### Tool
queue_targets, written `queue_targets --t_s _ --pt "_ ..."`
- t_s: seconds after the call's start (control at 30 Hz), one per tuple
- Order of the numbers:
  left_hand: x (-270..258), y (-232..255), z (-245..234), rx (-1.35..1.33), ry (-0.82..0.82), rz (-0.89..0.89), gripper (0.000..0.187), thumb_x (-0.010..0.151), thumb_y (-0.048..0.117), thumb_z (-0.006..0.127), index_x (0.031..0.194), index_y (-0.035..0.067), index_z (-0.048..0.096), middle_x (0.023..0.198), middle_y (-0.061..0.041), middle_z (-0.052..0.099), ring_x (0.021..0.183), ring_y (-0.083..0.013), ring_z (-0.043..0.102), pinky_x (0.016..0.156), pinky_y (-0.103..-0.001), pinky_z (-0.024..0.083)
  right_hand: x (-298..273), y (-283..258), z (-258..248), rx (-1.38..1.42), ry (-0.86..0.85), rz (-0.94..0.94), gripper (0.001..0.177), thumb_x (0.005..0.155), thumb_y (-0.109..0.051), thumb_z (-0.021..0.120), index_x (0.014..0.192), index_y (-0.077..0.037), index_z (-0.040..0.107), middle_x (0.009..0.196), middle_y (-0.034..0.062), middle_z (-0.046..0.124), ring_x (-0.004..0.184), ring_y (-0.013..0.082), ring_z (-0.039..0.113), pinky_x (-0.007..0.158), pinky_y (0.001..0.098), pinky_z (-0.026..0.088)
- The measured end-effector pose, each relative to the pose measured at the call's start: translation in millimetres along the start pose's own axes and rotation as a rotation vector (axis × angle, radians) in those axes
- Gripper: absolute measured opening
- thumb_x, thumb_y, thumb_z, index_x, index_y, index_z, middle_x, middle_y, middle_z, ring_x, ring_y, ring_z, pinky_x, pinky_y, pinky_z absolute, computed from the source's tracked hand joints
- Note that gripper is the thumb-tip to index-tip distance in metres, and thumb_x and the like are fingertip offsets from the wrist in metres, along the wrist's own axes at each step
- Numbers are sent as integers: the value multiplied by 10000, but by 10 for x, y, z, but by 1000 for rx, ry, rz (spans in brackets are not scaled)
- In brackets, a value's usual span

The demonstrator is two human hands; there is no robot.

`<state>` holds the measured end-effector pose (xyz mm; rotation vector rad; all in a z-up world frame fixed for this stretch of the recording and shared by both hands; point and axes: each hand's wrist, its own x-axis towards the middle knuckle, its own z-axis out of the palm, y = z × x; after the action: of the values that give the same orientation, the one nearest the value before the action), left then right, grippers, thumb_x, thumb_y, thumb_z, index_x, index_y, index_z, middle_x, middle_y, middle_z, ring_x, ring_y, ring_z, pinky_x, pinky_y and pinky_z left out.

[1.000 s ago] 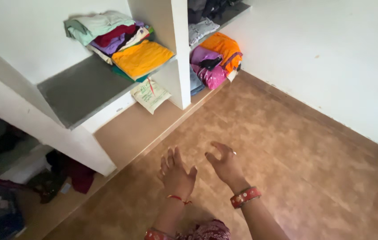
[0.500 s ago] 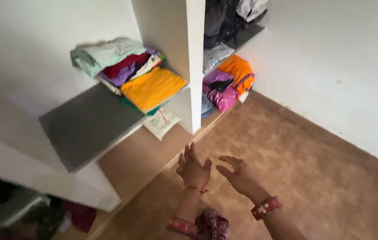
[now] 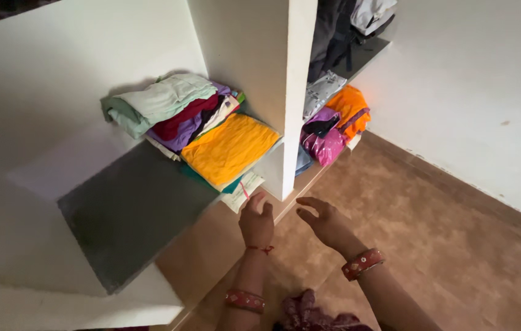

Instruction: The person picks up several folded pieces of clothing from a shelf, moves to a bed, and places them onto a large pile of other clothes.

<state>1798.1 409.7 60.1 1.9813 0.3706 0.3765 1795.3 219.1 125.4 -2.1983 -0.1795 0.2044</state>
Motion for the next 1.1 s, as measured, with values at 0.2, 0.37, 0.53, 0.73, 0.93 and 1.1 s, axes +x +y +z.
queue_targets --t_s 0.2,0.37,0.53,0.73,0.93,1.1 --pt "306 -146 -32 -263 -12 -114 282 901 150 614 1139 51 727 1178 -117 765 1140 -236 726 972 -331 540 523 127 260 218 -77 -8 430 948 -318 647 1325 -111 659 1310 88 710 1198 215 671 998 344 521" --pt "521 -295 -105 -216 54 -132 267 913 177 622 1112 36 730 1169 -120 772 1123 -235 727 956 -340 542 1006 243 446 215 -113 -77 410 952 -292 668 1315 -102 675 1282 86 729 1177 179 672 986 327 521" --pt "946 -780 -47 -12 182 -211 381 910 246 616 1235 65 698 1228 -131 742 1132 -259 696 966 -358 532 1562 341 620 361 -185 -109 383 955 -266 687 1279 -64 697 1227 84 756 1147 173 683 983 316 528" --pt "1595 -1570 271 -111 236 -514 597 862 242 699 1410 64 544 1401 -135 630 1303 -274 599 1056 -375 474 2320 349 571 332 -292 -69 357 971 -262 675 1258 -50 702 1166 68 747 1094 144 662 944 291 518" --pt "2203 -2209 346 -92 226 -463 691 900 365 701 1484 80 466 1474 -155 564 1334 -377 540 1090 -425 447 2967 548 491 406 -339 -211 333 953 -234 685 1212 -26 707 1091 45 754 1025 129 668 899 283 524" --pt "2560 -2406 439 -30 200 -678 698 937 408 693 1462 30 431 1416 -214 546 1234 -403 565 1014 -490 473 3330 769 310 424 -368 -143 328 974 -237 668 1216 -20 717 1007 55 743 936 146 655 855 294 530"
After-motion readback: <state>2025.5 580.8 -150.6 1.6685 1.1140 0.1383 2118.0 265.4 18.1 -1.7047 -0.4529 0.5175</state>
